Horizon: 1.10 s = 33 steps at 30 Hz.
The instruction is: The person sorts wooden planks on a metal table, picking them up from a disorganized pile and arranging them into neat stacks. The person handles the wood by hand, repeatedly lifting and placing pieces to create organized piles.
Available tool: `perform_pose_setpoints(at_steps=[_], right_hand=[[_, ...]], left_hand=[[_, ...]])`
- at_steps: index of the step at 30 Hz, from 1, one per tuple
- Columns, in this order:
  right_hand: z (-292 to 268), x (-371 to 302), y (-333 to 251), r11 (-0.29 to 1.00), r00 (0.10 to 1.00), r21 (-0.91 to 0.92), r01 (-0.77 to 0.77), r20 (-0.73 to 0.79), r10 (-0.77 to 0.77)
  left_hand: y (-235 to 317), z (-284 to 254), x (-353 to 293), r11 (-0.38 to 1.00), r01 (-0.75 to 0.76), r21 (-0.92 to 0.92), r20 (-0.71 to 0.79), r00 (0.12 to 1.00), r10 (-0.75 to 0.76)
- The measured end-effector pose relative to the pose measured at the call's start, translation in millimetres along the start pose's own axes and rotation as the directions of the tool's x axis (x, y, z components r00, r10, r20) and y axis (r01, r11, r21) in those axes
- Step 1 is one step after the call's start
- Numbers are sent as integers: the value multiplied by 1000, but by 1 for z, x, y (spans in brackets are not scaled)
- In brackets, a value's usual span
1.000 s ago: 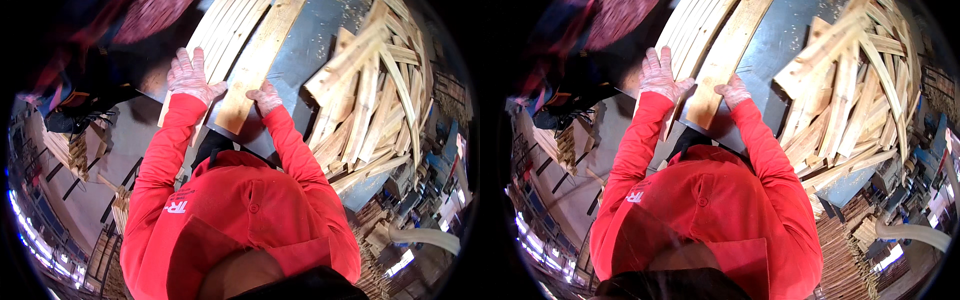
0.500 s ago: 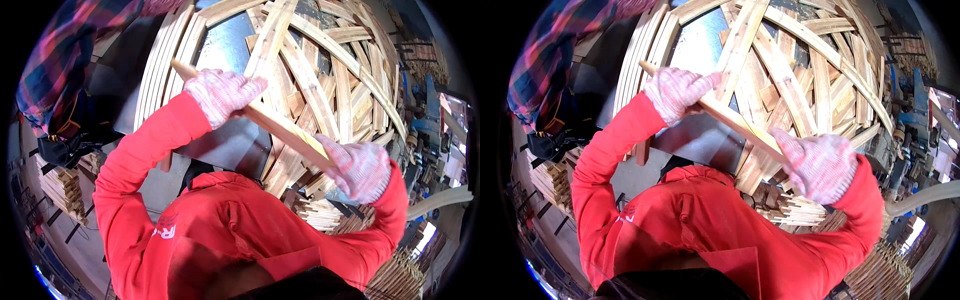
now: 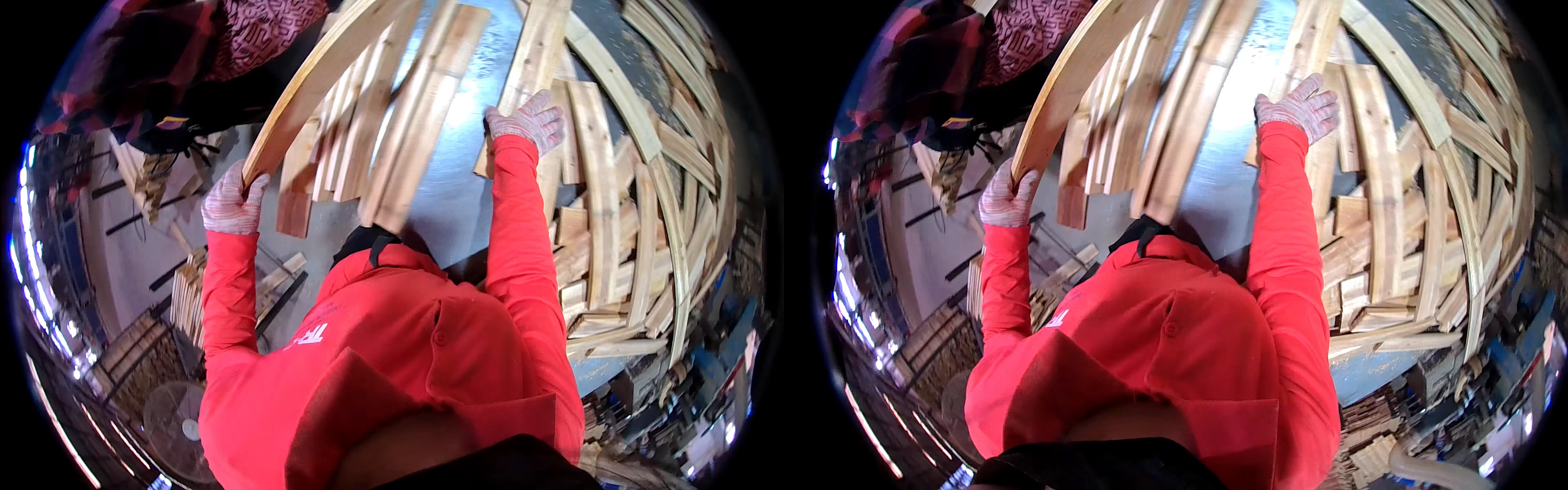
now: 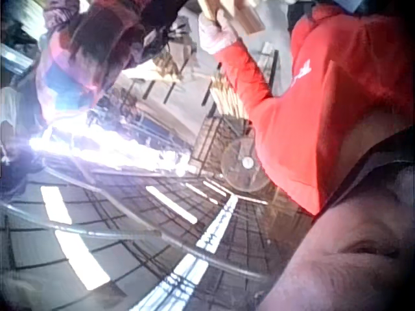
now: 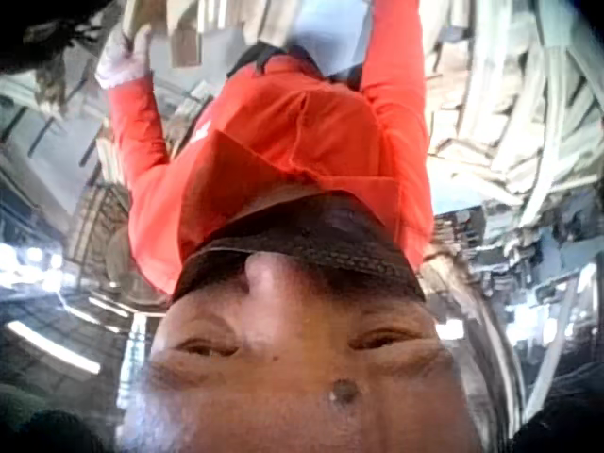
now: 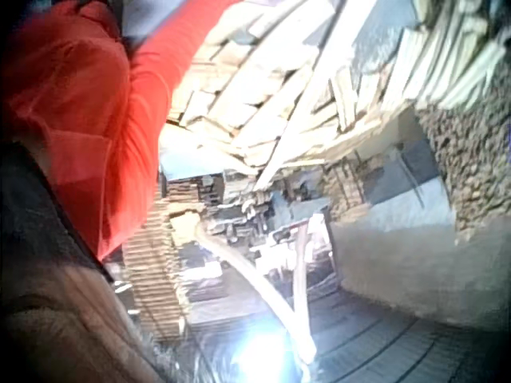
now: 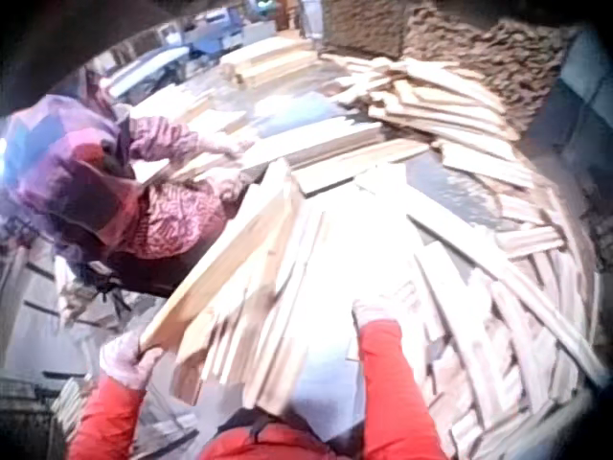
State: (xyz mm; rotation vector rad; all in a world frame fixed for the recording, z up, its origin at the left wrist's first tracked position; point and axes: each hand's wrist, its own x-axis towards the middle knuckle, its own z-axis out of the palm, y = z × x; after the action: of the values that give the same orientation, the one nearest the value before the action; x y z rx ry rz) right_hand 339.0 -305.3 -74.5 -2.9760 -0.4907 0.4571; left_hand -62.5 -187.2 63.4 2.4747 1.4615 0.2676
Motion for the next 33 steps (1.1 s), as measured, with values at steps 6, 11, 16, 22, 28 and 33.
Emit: perform_pose_setpoints(at_steps=[6, 11, 16, 22, 28, 33], right_hand=[[0, -3, -13, 995, 998, 82, 61, 10, -62], [30, -58, 7, 723, 967, 656, 218, -48, -249], [86, -121, -10, 662, 966, 726, 185, -11, -259], [74, -122, -15, 120, 943, 971, -205, 229, -243], [79, -107, 2, -262, 739, 791, -552, 319, -594], [93, -84, 4, 337, 650, 863, -375, 505, -569]], left_hand=[[-75, 27, -52, 980, 186, 68, -86, 980, -180], [-105, 48, -48, 922, 196, 333, -73, 981, -182], [-146, 67, -38, 922, 198, 332, 33, 975, -221], [-121, 70, -4, 875, 423, 235, 172, 868, -466], [-129, 103, 122, 905, 422, 54, 313, 854, -416], [-49, 111, 168, 971, 137, -194, -70, 986, -153]])
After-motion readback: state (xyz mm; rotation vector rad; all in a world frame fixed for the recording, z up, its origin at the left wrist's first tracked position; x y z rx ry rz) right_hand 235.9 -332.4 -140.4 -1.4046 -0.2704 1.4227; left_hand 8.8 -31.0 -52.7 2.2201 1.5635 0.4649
